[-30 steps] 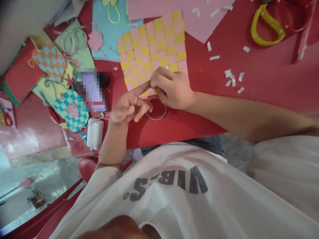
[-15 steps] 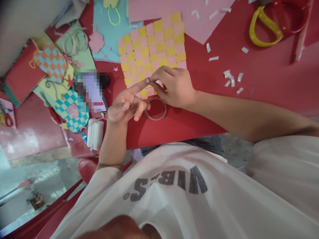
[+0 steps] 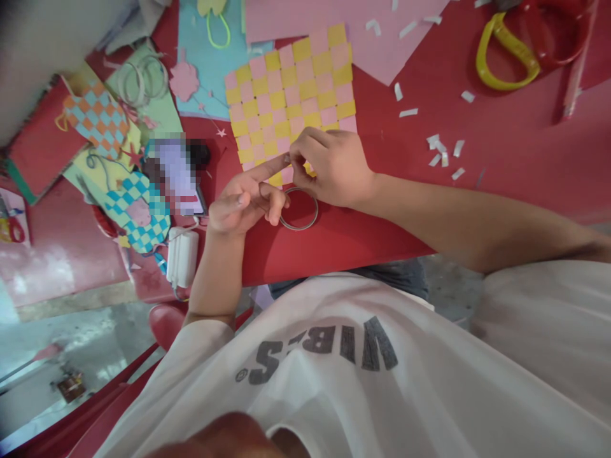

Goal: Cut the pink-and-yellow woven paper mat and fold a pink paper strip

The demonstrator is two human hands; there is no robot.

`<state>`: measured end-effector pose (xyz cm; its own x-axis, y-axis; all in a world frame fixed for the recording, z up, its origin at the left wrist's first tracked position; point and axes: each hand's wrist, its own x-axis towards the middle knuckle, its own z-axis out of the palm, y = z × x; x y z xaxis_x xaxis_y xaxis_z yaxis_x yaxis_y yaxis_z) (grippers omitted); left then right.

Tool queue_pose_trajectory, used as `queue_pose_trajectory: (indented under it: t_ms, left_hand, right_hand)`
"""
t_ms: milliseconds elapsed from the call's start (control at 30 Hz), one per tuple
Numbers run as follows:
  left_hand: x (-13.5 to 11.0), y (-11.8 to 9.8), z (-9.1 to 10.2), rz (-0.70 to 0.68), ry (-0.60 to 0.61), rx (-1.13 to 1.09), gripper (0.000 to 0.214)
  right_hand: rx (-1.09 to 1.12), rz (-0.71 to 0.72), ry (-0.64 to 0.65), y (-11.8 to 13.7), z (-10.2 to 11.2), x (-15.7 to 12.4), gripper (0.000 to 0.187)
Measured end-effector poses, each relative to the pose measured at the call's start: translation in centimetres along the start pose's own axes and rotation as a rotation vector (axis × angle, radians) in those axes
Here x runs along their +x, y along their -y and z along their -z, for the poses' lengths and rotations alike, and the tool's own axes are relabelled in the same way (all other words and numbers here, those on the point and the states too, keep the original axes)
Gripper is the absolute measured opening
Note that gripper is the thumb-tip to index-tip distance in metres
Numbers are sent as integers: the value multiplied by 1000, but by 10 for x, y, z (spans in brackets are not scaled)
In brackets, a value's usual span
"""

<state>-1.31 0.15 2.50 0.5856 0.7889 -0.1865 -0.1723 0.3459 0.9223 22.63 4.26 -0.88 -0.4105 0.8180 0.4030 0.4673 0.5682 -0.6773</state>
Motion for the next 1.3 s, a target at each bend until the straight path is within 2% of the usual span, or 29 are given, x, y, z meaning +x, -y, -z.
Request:
queue_pose_trajectory:
  t_ms: [100,267,433,633,800,900,1000,1133,1300]
  left_hand:
    - [1,0,1,-10,10,-14,98]
    - [3,-1,1,6,-10,-6,99]
    - [4,-1,2,-59,-26,6,97]
    - [4,3,2,-16,36,7,104]
    - [4,2,-5,54,38,-16,120]
    - [3,2,-6,60,42,-34,122]
    - [2,1,-5,37,30,-44,116]
    - [1,-1,-5,21,53,-31,109]
    - [1,1,-5,39,88,-30,110]
  right_hand:
    - [-15,15,-8,-1,-2,0,4]
    - [-59,76,-65,-5,-2,1,17]
    - [37,118,-144,-7,-1,3,8]
    - [57,37,-98,-9,-5,-3,21]
    - [-10,16,-64,-14,-6,-4,13]
    - [-1,62,-99,-16,-6,-4,8]
    - [6,132,-143,-13,-4,-4,15]
    - [-14,121,-78,-5,0,-4,29]
    - [28,215,-202,-3,-5,-4,25]
